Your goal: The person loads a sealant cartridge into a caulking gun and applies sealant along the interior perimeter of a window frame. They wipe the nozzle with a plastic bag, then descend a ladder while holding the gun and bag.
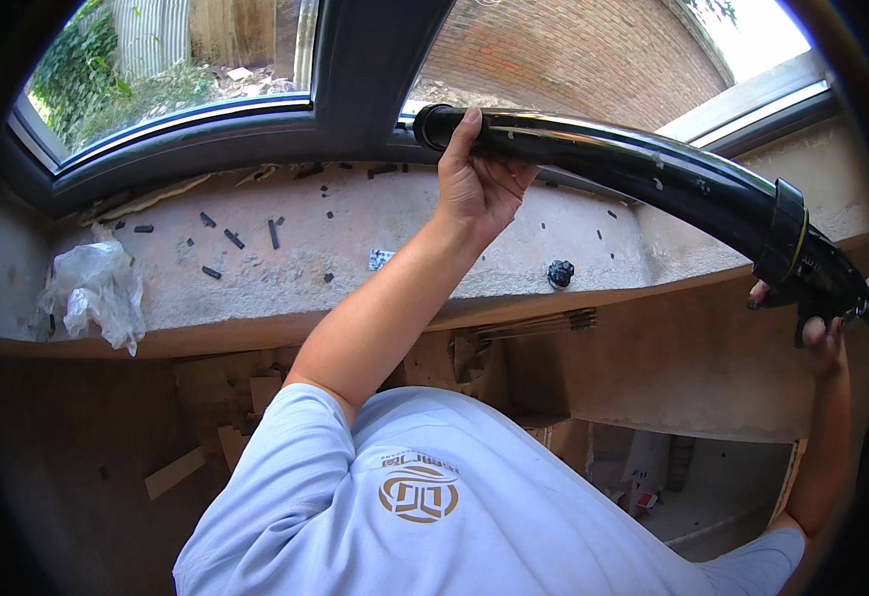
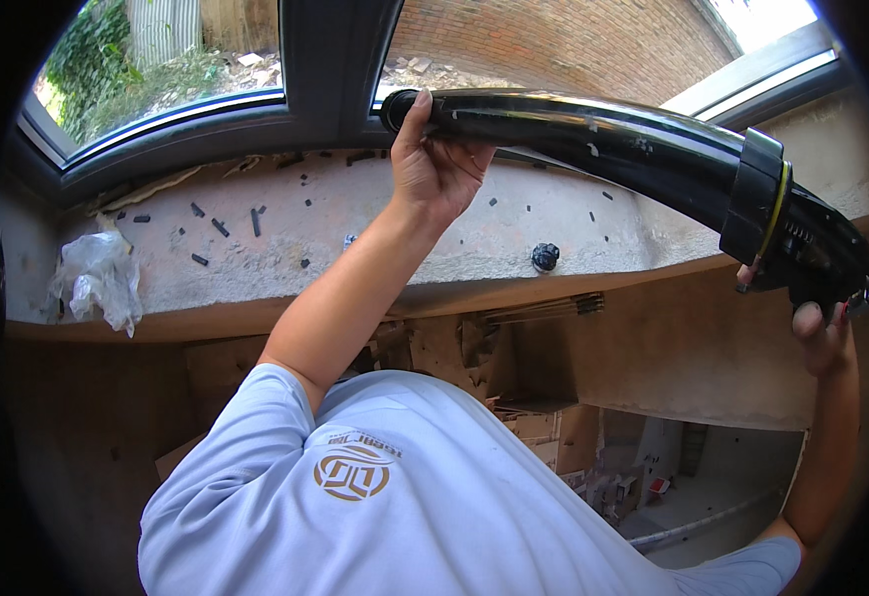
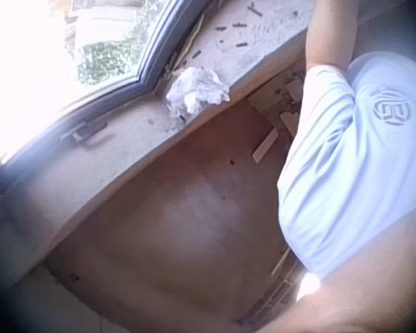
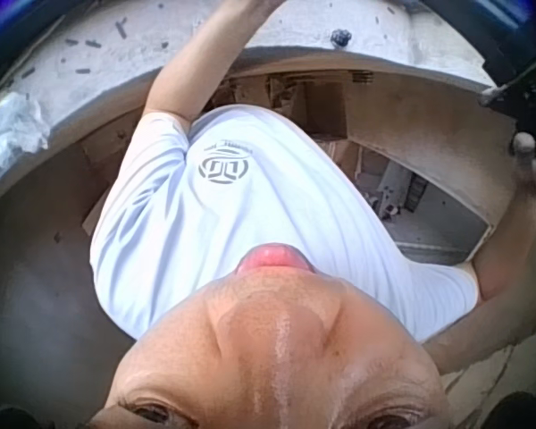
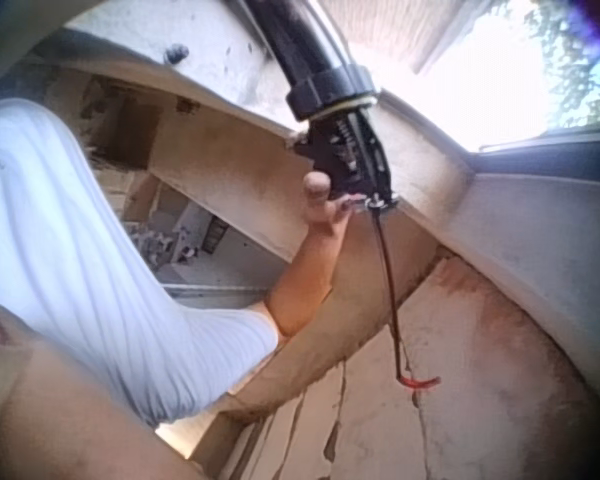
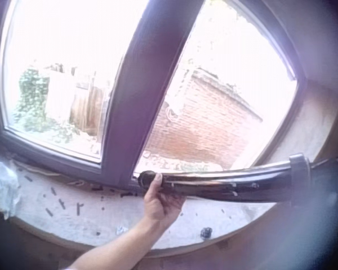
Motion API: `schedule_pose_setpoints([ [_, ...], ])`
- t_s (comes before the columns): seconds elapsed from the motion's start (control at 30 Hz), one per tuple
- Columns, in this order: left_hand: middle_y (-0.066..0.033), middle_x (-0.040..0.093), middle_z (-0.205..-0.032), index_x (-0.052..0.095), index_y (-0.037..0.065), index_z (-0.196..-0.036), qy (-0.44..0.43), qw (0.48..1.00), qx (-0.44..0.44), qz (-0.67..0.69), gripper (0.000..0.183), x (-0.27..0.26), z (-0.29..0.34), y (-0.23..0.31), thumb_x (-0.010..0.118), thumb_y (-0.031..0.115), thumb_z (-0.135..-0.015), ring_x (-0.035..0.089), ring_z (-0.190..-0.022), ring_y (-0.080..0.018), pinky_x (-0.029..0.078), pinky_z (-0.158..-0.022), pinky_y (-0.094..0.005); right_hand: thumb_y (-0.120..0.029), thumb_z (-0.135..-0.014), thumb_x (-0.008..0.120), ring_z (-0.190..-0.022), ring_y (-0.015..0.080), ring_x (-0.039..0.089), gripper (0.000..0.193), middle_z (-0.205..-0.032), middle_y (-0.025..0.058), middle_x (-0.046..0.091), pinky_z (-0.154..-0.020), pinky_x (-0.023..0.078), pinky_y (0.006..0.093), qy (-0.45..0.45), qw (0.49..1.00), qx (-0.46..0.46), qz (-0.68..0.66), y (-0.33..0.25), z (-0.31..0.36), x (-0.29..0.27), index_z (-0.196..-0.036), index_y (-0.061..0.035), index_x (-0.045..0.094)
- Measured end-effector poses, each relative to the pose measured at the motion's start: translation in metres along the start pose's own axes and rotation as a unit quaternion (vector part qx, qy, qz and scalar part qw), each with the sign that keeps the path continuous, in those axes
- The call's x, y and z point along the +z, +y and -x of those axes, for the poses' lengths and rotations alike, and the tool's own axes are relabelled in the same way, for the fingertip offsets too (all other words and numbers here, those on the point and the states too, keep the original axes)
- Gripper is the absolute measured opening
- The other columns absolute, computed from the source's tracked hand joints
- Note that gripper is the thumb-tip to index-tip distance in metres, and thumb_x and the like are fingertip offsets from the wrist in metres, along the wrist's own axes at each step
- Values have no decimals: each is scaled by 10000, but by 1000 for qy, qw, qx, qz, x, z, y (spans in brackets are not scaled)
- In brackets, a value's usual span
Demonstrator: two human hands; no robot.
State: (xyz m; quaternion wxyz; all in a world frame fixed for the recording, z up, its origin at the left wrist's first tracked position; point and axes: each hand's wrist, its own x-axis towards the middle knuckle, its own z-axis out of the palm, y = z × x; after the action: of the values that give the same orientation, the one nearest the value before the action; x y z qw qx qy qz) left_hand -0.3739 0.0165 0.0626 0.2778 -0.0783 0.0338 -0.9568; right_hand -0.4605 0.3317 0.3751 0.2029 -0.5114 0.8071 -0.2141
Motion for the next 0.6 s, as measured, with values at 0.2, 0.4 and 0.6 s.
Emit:
schedule_pose_setpoints([
  [0.2,-160,737,-1123,620,18,-1180,26,1000,-9,-5,474,4,-2,-9,698,435,-967,729,-1058,-269,604,-986,-414,-817,-926,457,-1001,201,658,949,-1070,110,694,-925,514,365,13,999,32,27,-1,12,-9,-1336,29,578],
  [0.4,-136,734,-1123,620,34,-1152,23,999,-39,17,430,5,-7,-27,746,382,-934,718,-1087,-271,598,-1014,-435,-814,-898,532,-947,183,649,924,-1015,93,679,-862,520,350,35,991,47,119,-3,22,-25,-1289,21,596],
  [0.6,-125,737,-1095,638,47,-1133,25,998,-55,21,411,2,-20,-56,719,401,-940,729,-1036,-265,614,-967,-428,-728,-897,640,-893,156,648,830,-969,65,672,-798,525,318,65,985,74,144,-2,34,-37,-1278,8,596],
])
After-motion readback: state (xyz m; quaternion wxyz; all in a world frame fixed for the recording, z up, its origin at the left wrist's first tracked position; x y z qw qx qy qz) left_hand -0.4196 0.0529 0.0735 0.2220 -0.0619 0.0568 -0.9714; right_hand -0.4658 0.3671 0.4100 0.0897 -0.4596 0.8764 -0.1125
